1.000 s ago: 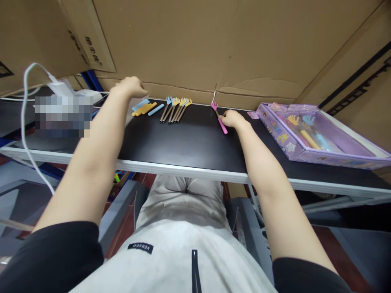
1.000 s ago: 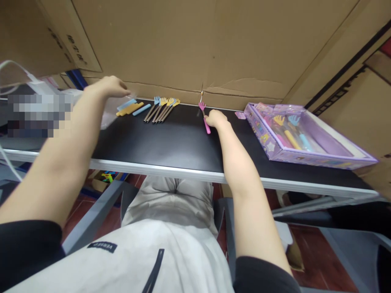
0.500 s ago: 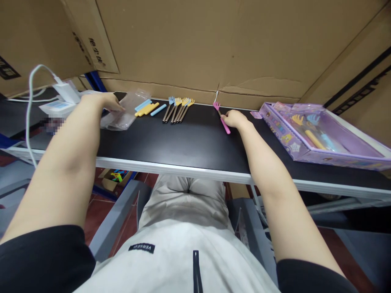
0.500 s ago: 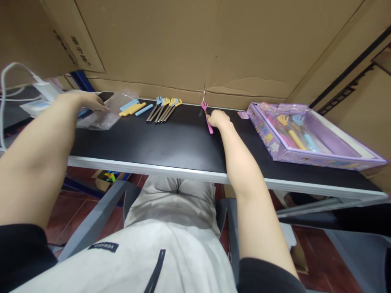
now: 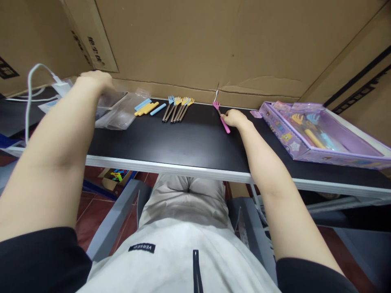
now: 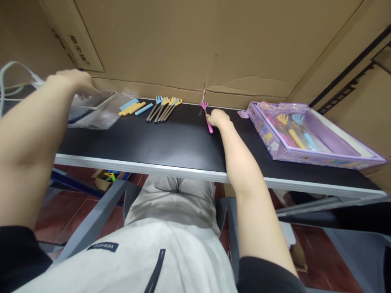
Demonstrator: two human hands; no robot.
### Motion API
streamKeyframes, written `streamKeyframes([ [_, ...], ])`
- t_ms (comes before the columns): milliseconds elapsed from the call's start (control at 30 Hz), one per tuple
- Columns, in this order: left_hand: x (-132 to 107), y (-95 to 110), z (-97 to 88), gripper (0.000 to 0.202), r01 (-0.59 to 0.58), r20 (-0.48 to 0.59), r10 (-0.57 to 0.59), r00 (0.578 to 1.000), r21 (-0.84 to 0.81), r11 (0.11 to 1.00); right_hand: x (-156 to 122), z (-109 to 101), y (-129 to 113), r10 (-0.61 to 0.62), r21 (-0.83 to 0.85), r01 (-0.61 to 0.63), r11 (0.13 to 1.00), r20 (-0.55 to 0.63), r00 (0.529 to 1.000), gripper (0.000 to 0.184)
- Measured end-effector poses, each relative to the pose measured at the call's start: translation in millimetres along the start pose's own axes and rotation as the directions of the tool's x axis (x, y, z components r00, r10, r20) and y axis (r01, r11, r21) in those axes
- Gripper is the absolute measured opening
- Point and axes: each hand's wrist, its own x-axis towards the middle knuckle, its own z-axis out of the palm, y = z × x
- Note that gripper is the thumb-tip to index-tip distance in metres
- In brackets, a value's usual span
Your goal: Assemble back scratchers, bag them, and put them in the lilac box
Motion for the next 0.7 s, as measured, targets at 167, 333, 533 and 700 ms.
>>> streamKeyframes([
  [167,-42.1,62.3,-31.8,0.04,0.112,-0.032,-0.107,0.994,0.263,0.958,2.8,3.1,0.8,-0.002,-0.003,0.002,1.0,-0.003,1.0,0.051],
  [333,-41.0,97.6,-22.5,0.024,-0.003,0.033,-0.003,0.999,0.202,0.979,4.4,3.8,0.7,-0.02,-0.011,0.02,1.0,0.004,1.0,0.052],
  [533,-43.4,134.0,10.8,0.022,-0.099,0.148,0.134,0.98,-0.224,0.97,5.7,3.0,-0.4,-0.026,-0.025,0.026,0.999,-0.002,1.0,0.052],
  [700,-42.8,149.6,29.8,0.019,-0.104,0.121,0.185,0.975,-0.486,0.868,3.4,1.3,-2.4,-0.013,-0.01,0.013,1.0,-0.002,1.0,0.053],
])
